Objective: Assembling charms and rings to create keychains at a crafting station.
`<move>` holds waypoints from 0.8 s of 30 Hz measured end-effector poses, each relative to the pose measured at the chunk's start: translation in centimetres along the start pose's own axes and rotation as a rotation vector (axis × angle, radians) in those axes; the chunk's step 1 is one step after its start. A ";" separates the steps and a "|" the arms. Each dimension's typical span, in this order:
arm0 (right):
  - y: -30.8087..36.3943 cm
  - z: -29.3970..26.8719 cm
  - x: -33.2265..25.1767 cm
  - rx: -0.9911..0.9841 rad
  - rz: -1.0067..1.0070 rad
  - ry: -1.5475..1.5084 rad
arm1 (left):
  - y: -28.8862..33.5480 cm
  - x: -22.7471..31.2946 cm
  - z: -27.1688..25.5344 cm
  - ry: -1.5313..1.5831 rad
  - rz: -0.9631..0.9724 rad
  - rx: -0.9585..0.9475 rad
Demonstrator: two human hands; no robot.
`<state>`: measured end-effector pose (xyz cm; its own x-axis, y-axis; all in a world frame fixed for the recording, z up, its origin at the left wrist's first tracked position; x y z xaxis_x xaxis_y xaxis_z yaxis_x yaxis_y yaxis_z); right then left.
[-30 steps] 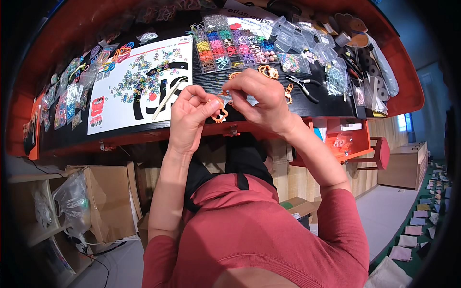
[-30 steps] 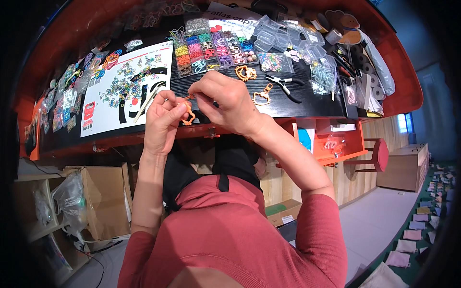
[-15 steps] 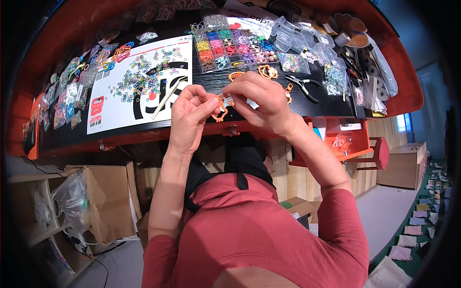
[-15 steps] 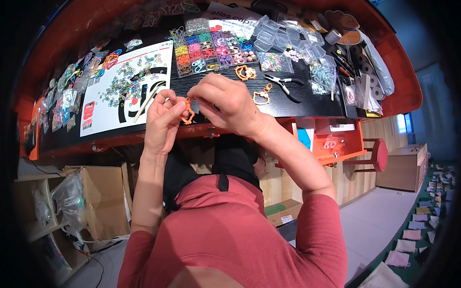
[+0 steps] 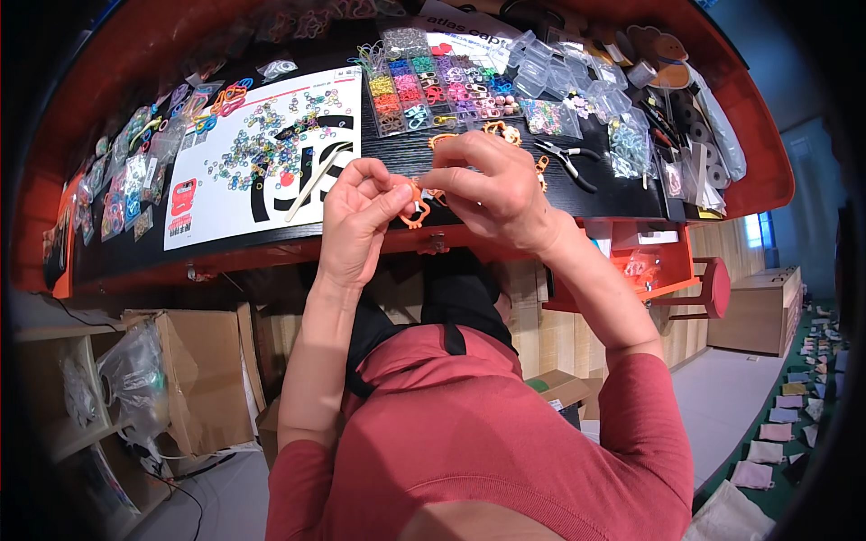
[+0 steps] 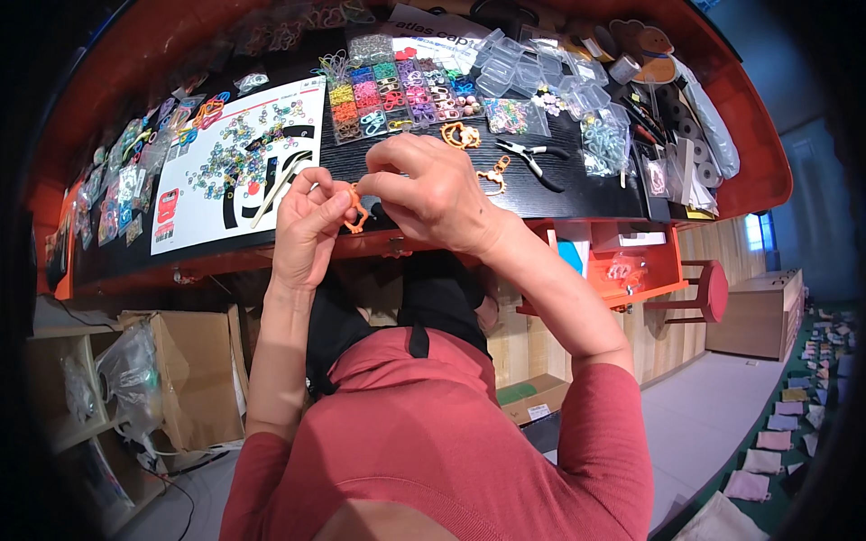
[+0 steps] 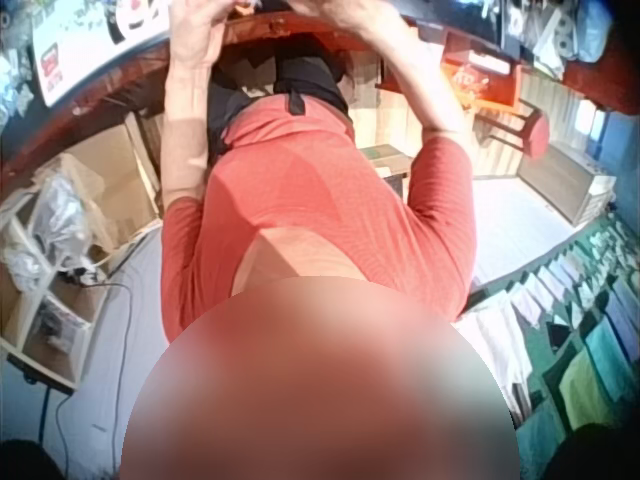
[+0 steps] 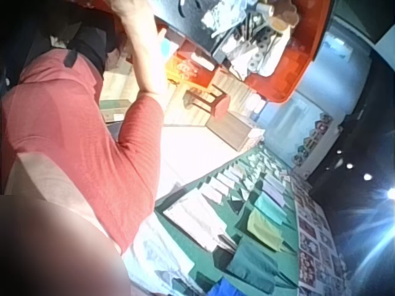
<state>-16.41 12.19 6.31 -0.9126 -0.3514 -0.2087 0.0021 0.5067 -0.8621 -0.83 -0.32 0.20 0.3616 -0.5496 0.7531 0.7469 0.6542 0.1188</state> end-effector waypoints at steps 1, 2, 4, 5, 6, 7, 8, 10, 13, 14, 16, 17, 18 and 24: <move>-0.1 -0.1 0.0 -0.018 -0.020 0.017 | 0.0 0.0 0.0 0.000 0.005 0.003; -0.1 -0.2 -0.1 -0.035 -0.040 0.035 | 0.0 0.0 0.0 0.001 0.011 0.006; -0.3 -0.4 -0.2 -0.027 -0.033 0.017 | 0.0 0.1 0.1 -0.001 0.010 -0.001; -0.4 -0.4 -0.2 -0.018 -0.025 -0.002 | 0.0 0.1 0.2 -0.003 0.009 -0.007; -0.5 -0.5 -0.2 -0.018 -0.025 -0.002 | 0.0 0.2 0.3 -0.003 0.009 -0.007; -0.6 -0.4 -0.1 -0.029 0.002 -0.021 | 0.0 0.2 0.4 -0.010 0.017 -0.007; -0.7 -0.4 -0.1 -0.039 0.029 -0.039 | 0.1 0.2 0.5 -0.017 0.025 -0.008; -0.9 -0.8 0.1 -0.093 0.029 -0.036 | 0.1 0.3 0.5 -0.028 0.023 -0.020; -1.3 -1.0 0.2 -0.168 0.004 -0.021 | 0.2 0.4 0.8 -0.063 0.032 -0.034; -1.4 -1.1 0.2 -0.190 -0.021 -0.007 | 0.2 0.4 0.9 -0.086 0.043 -0.038; -1.7 -1.2 0.2 -0.199 -0.054 0.005 | 0.3 0.5 1.0 -0.110 0.034 -0.041; -1.9 -1.2 0.1 -0.207 -0.087 0.016 | 0.3 0.5 1.0 -0.135 0.026 -0.044; -2.2 -1.3 0.0 -0.207 -0.088 0.015 | 0.3 0.5 0.9 -0.135 0.027 -0.043; -2.3 -1.2 0.1 -0.254 -0.119 -0.013 | -0.1 0.4 0.8 -0.043 -0.109 -0.117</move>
Point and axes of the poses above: each hand's wrist, its own y-axis away from the middle knuckle, its own z-axis out of the palm, x = y × z, the point moved 1 cm from there along -y, towards the middle knuckle, and after that the axes turned 13 degrees about x, right-handed, at the moved point
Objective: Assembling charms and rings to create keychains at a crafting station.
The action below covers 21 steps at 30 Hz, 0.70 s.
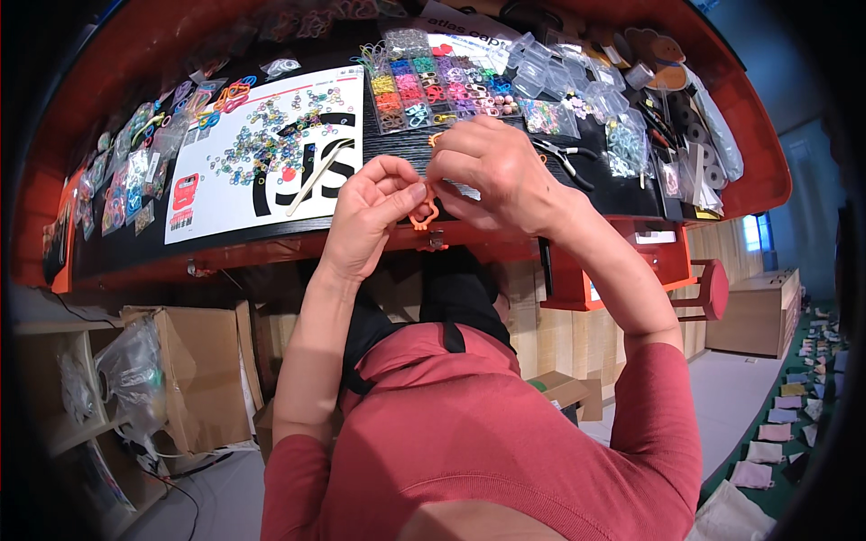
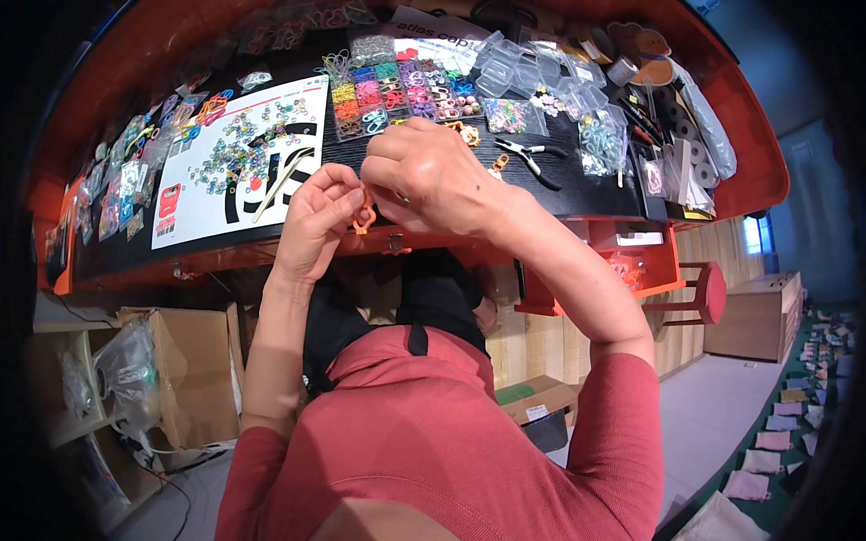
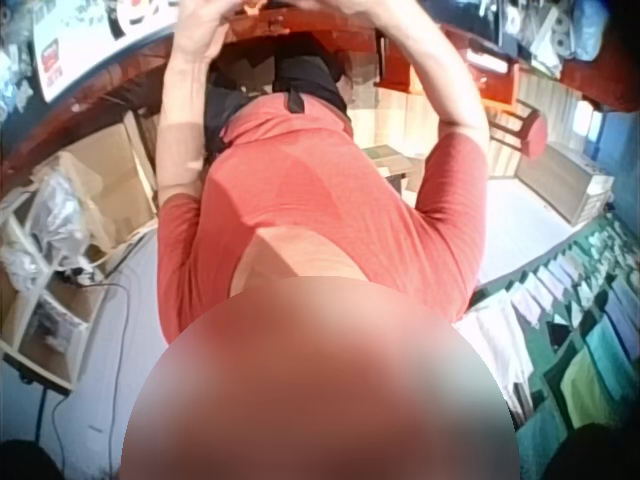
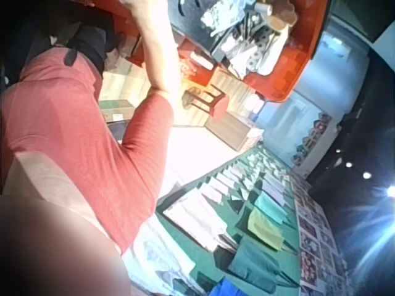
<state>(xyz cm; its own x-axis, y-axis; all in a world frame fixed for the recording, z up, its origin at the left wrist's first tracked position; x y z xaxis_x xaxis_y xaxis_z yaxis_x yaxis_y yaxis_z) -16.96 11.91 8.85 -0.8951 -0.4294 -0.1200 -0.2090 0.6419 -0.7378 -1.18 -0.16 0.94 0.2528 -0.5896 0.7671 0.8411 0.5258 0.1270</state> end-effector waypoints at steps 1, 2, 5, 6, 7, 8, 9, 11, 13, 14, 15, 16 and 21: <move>0.1 0.0 0.1 0.009 0.049 0.031 | 0.0 -0.1 0.1 -0.004 0.005 0.022; 0.2 0.1 0.2 0.017 0.098 0.063 | 0.1 -0.2 0.2 -0.009 0.010 0.044; 0.3 0.5 0.5 0.044 0.181 0.138 | 0.4 -0.9 1.2 -0.316 0.390 0.106; 0.3 0.5 0.5 0.042 0.181 0.138 | 0.5 -0.8 1.3 -0.314 0.390 0.107; 0.3 0.6 0.5 0.046 0.180 0.139 | 0.6 -0.4 1.5 -0.540 0.554 0.119; 0.3 0.7 0.5 0.050 0.179 0.139 | 0.8 -0.2 1.7 -0.767 0.716 0.130; 0.2 0.7 0.4 0.048 0.176 0.137 | 0.8 -0.3 1.9 -0.765 0.739 0.174; -0.1 0.6 0.4 0.042 0.230 0.084 | 0.6 -0.7 1.7 -0.744 0.725 0.198; 0.0 0.7 0.3 0.023 0.338 0.035 | 0.5 -0.8 1.8 -0.722 0.711 0.217; 0.0 0.8 0.3 0.005 0.447 -0.014 | 0.5 -0.8 2.0 -0.785 0.802 0.229; 0.1 0.8 0.3 0.004 0.446 -0.014 | 0.6 -0.8 2.1 -0.849 0.893 0.241; 0.1 0.9 0.3 0.004 0.517 -0.043 | 0.7 -0.9 2.3 -0.847 0.893 0.241; 0.2 1.0 0.1 -0.006 0.627 -0.102 | 0.6 -1.5 2.2 -0.833 0.874 0.333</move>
Point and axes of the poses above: each hand's wrist, its own y-axis away from the middle knuckle, its own z-axis out of the palm, x = y × z, the point moved 1 cm from there along -y, towards the middle knuckle, and after that the axes turned 13 degrees about x, right-handed, at the moved point
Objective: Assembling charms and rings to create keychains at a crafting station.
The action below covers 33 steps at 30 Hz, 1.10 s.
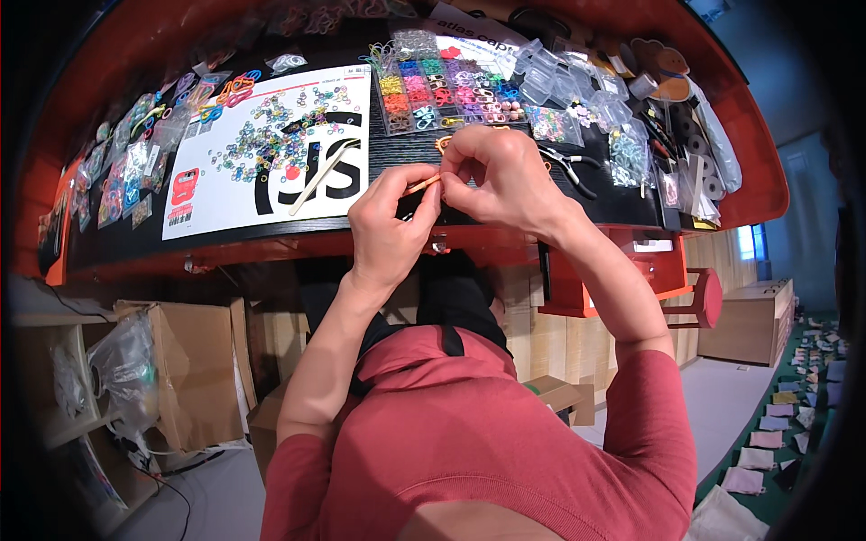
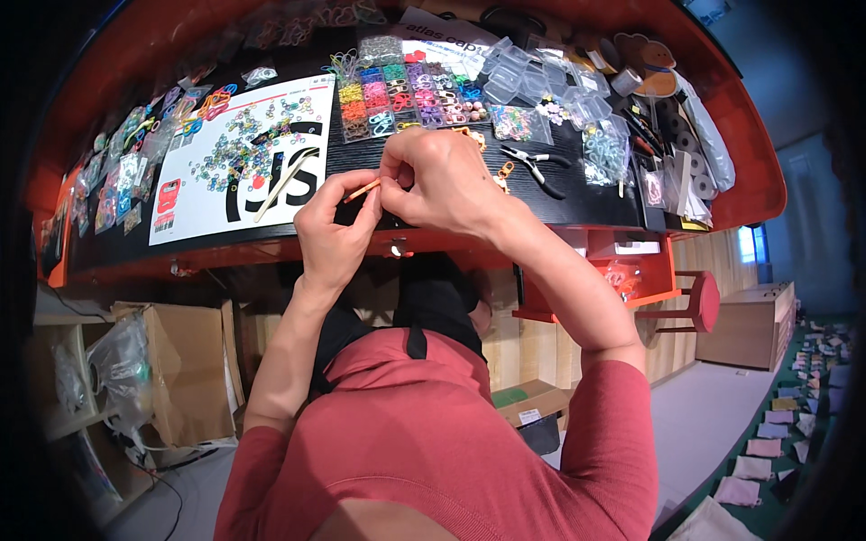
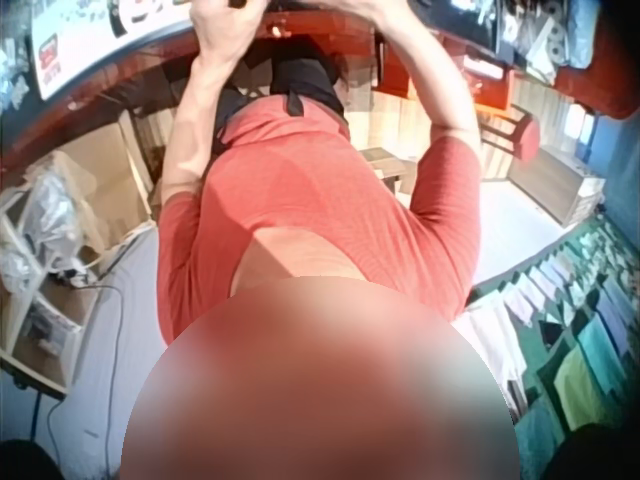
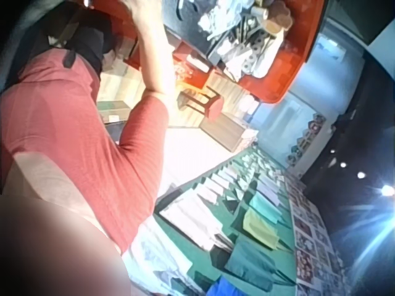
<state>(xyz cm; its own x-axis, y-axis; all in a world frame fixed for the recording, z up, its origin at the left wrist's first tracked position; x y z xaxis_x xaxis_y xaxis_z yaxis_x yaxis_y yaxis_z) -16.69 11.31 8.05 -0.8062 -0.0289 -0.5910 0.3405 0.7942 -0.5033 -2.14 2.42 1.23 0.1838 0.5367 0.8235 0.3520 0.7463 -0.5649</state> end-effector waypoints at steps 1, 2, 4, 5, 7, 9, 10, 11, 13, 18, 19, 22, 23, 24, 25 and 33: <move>0.0 0.0 -0.1 0.004 0.008 -0.004 | 0.0 0.0 0.1 0.001 0.000 -0.001; 0.0 -0.1 -0.1 0.009 0.015 -0.007 | -0.1 0.0 0.2 0.002 0.033 0.014; 0.4 -0.1 0.0 0.032 -0.002 -0.003 | 0.0 0.0 0.4 0.007 0.066 0.023; 0.7 -0.1 0.2 0.053 -0.021 -0.001 | 0.0 0.0 0.4 0.004 0.060 0.022; 1.0 0.2 0.5 0.117 -0.145 0.015 | 0.2 -0.1 0.7 0.013 0.056 0.018; 1.7 -0.5 0.8 0.108 -0.154 0.006 | 0.4 -0.6 0.6 0.056 0.005 0.058; 2.3 -1.2 1.5 0.139 -0.093 0.022 | 0.5 -1.0 0.4 0.105 -0.040 0.061; 2.8 -2.1 2.3 0.170 -0.032 0.037 | 0.7 -1.2 0.2 0.122 -0.073 0.069; 4.2 -5.6 4.5 0.271 0.051 0.217 | 0.8 -1.3 -0.5 0.122 -0.129 0.029; 8.3 -11.6 9.4 0.120 0.095 0.626 | 0.8 -1.7 -0.3 0.156 -0.182 0.007; 8.7 -11.5 10.2 0.118 0.089 0.622 | 0.8 -2.0 -0.1 0.174 -0.189 0.011; 9.6 -10.8 11.8 0.155 -0.041 0.634 | 0.9 -1.9 0.5 0.185 -0.195 0.024; 9.8 -10.6 12.3 0.154 -0.045 0.626 | 0.9 -1.8 0.7 0.185 -0.196 0.028; 9.7 -10.2 12.3 0.238 -0.053 0.638 | 0.9 -1.8 0.8 0.171 -0.173 0.036; 9.7 -10.0 12.2 0.323 -0.061 0.648 | 0.9 -1.7 0.7 0.162 -0.171 0.039; 9.4 -3.9 3.4 0.455 0.338 -0.351 | 0.5 0.0 0.9 0.020 0.085 0.104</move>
Point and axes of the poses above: each hand's wrist, its own y-axis away from the middle knuckle, its own z-axis out of the palm, x = y × z, the point moved 1 cm from there along -y, towards the middle knuckle, and after that the axes turned 13 degrees about x, right-handed, at the moved point
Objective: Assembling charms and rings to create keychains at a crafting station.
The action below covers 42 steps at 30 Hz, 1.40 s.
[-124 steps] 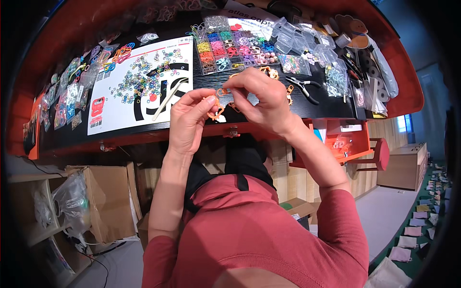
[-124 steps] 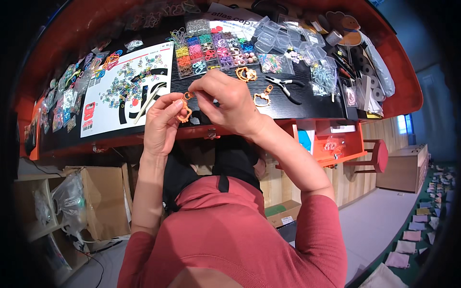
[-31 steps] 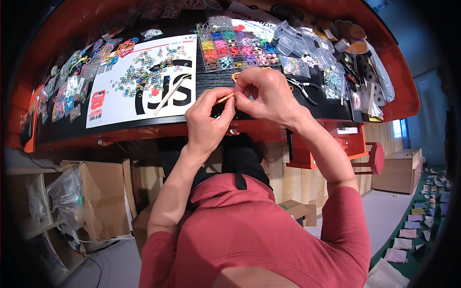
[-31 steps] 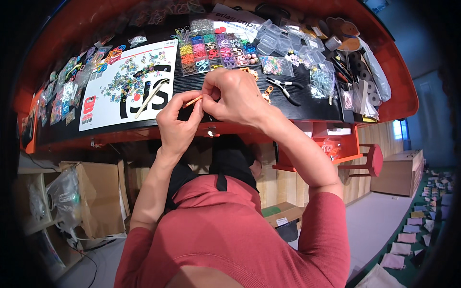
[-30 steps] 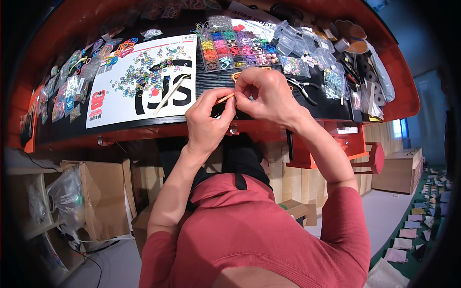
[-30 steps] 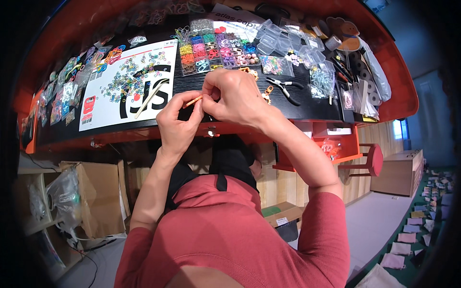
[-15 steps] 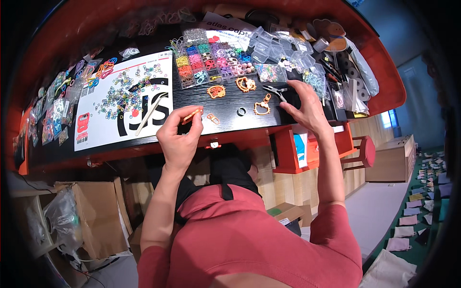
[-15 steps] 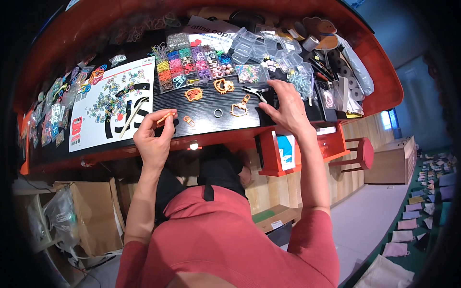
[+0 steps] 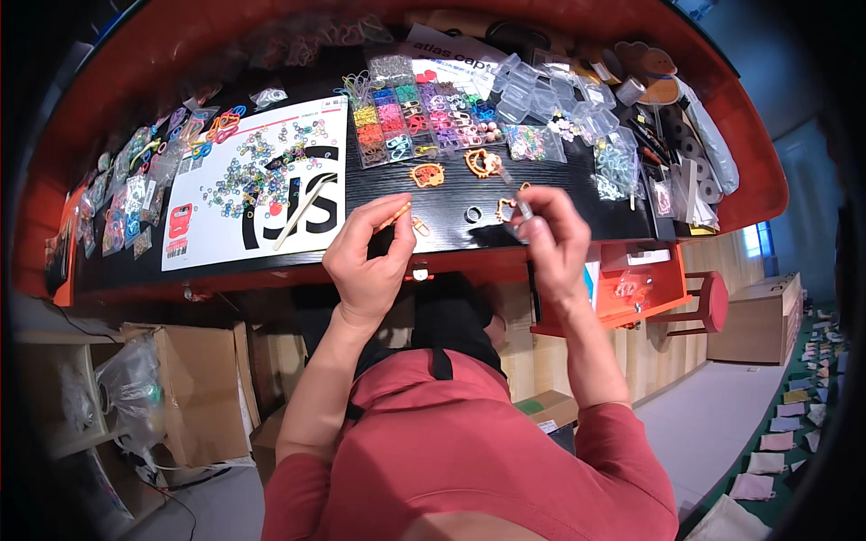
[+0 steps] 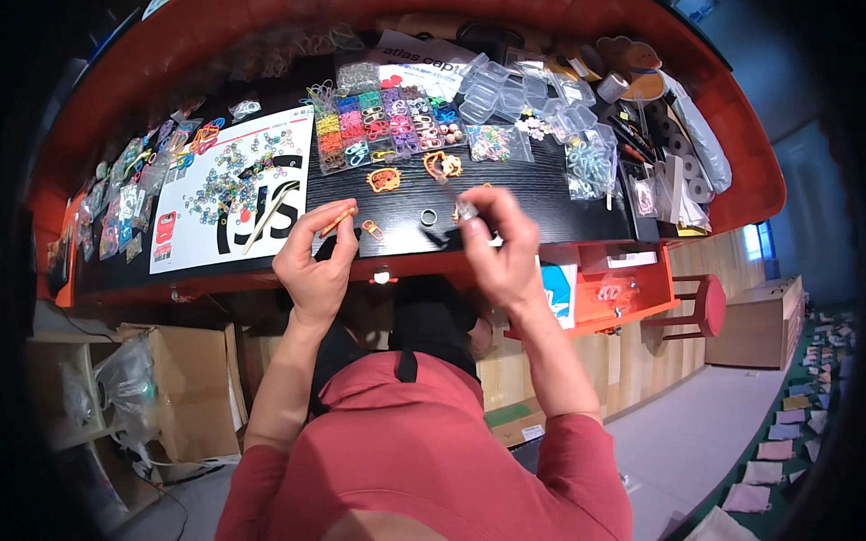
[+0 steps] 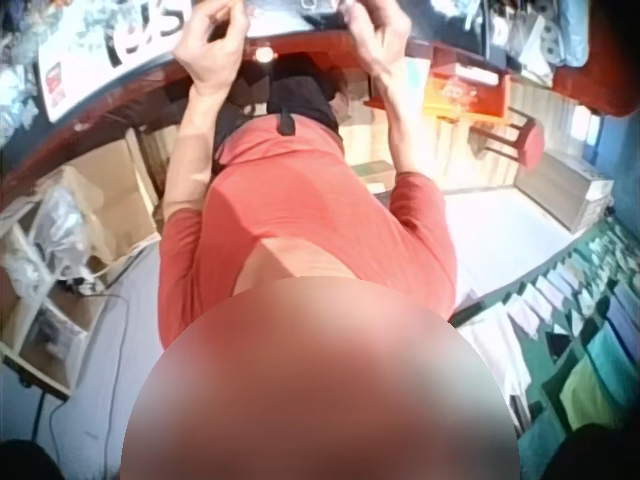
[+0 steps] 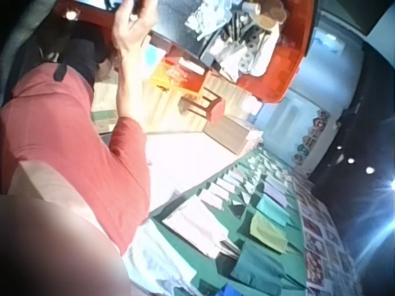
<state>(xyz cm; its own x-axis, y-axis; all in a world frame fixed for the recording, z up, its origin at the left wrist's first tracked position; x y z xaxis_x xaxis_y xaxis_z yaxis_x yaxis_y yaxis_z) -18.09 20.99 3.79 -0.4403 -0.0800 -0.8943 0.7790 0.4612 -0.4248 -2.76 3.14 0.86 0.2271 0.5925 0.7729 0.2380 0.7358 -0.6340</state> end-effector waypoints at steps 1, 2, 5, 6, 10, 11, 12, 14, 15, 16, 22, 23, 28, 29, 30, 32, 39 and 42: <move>0.9 1.4 0.2 -0.018 -0.072 0.026 | 0.0 0.3 0.1 0.033 -0.009 0.025; 1.4 2.3 -0.1 -0.055 -0.214 0.031 | 0.0 0.5 0.2 0.066 -0.018 0.050; 2.2 4.1 -1.0 -0.078 -0.278 0.044 | 0.0 1.3 0.1 0.109 -0.046 0.065; 2.3 4.5 -1.6 -0.062 -0.314 0.067 | -0.2 1.5 0.0 0.154 -0.076 0.085; 2.1 5.2 -1.9 -0.072 -0.352 0.083 | -0.5 2.0 -0.7 0.173 -0.075 0.027; 1.9 5.4 -2.0 -0.069 -0.355 0.080 | -0.7 2.2 -0.6 0.188 -0.071 0.062; 1.7 5.5 -2.2 -0.072 -0.391 0.085 | -0.7 2.1 -0.7 0.189 -0.067 0.061; 1.5 5.6 -2.5 -0.075 -0.428 0.091 | -0.5 1.9 -0.9 0.179 -0.058 0.042; 1.4 5.5 -2.7 -0.093 -0.427 0.107 | -0.6 2.0 -0.9 0.182 -0.055 0.040; 1.3 5.5 -2.8 -0.111 -0.426 0.124 | -0.6 2.2 -0.8 0.207 -0.081 0.032; 0.8 5.6 -3.6 -0.104 -0.476 0.185 | -0.7 1.8 -1.1 0.245 -0.058 -0.026; 0.7 5.6 -3.6 -0.107 -0.477 0.183 | -0.8 1.8 -1.1 0.255 -0.066 -0.027; 0.4 5.4 -3.6 -0.087 -0.540 0.218 | -0.8 2.1 -0.9 0.259 -0.078 -0.022; 0.4 5.4 -3.6 -0.087 -0.542 0.216 | -0.9 2.1 -0.9 0.261 -0.098 -0.005; 0.5 5.4 -3.5 -0.084 -0.534 0.217 | -0.8 2.1 -0.9 0.263 -0.096 -0.008; 0.5 5.3 -3.5 -0.076 -0.526 0.219 | -0.8 2.1 -1.0 0.249 -0.086 -0.002; 0.4 5.3 -4.0 -0.087 -0.584 0.292 | -0.9 1.9 -1.4 0.302 -0.057 -0.054; 0.4 5.2 -3.9 -0.089 -0.609 0.319 | -1.0 1.9 -1.4 0.320 -0.067 -0.064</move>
<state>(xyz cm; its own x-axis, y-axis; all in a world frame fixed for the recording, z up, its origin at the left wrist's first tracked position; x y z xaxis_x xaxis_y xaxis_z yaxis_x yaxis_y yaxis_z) -13.67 16.89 6.38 -0.9079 -0.0906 -0.4092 0.3176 0.4882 -0.8129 -1.24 3.10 2.89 0.4912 0.4031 0.7721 0.3191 0.7416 -0.5902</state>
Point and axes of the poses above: each hand's wrist, its own y-axis away from the middle knuckle, its own z-axis out of the palm, x = y × z, the point moved 1 cm from there along -y, towards the middle knuckle, and after that the axes turned 13 degrees about x, right-handed, at the moved point
